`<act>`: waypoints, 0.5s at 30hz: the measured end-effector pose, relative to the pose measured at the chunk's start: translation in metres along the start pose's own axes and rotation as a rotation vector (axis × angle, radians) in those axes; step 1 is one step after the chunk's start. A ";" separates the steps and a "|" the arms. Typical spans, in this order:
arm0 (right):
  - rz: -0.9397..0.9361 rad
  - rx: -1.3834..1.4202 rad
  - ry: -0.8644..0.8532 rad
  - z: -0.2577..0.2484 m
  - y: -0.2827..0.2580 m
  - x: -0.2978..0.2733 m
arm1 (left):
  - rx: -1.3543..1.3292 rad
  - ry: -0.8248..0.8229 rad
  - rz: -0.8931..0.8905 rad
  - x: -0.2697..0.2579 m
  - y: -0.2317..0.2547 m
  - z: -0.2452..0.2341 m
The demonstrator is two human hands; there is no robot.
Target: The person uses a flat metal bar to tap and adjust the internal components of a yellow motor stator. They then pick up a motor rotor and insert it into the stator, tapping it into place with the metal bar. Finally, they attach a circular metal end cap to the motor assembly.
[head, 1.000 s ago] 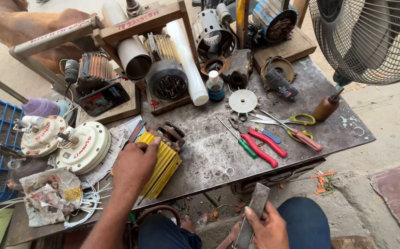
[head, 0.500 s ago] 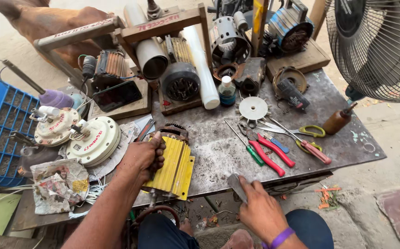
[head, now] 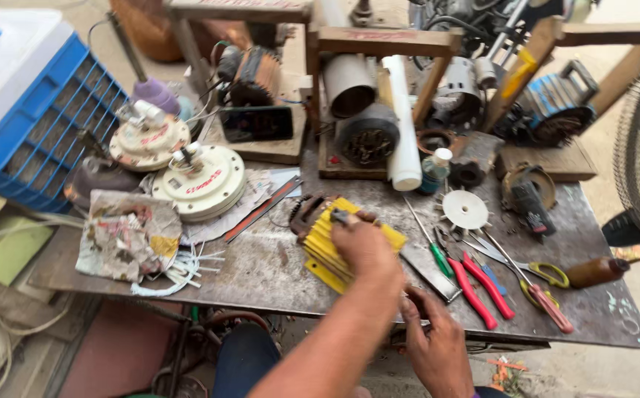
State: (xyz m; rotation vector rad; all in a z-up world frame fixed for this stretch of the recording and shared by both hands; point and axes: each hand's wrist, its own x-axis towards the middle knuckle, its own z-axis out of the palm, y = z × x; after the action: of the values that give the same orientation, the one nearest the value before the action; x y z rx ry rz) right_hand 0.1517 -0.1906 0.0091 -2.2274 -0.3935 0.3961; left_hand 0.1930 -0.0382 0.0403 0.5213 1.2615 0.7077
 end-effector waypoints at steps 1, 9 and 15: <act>-0.018 -0.012 0.015 0.005 0.005 0.004 | -0.072 -0.020 0.028 -0.010 -0.002 0.007; -0.359 -0.071 0.090 0.001 0.034 0.060 | -0.192 -0.380 0.020 -0.031 0.010 -0.030; -0.189 -0.344 0.149 0.010 0.048 0.084 | 0.145 -0.639 0.135 0.016 0.016 -0.119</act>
State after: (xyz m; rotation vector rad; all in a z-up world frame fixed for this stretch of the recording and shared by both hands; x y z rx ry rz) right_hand 0.2307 -0.1791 -0.0474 -2.5039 -0.6245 0.0630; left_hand 0.0768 -0.0186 0.0124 0.8773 0.6822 0.5011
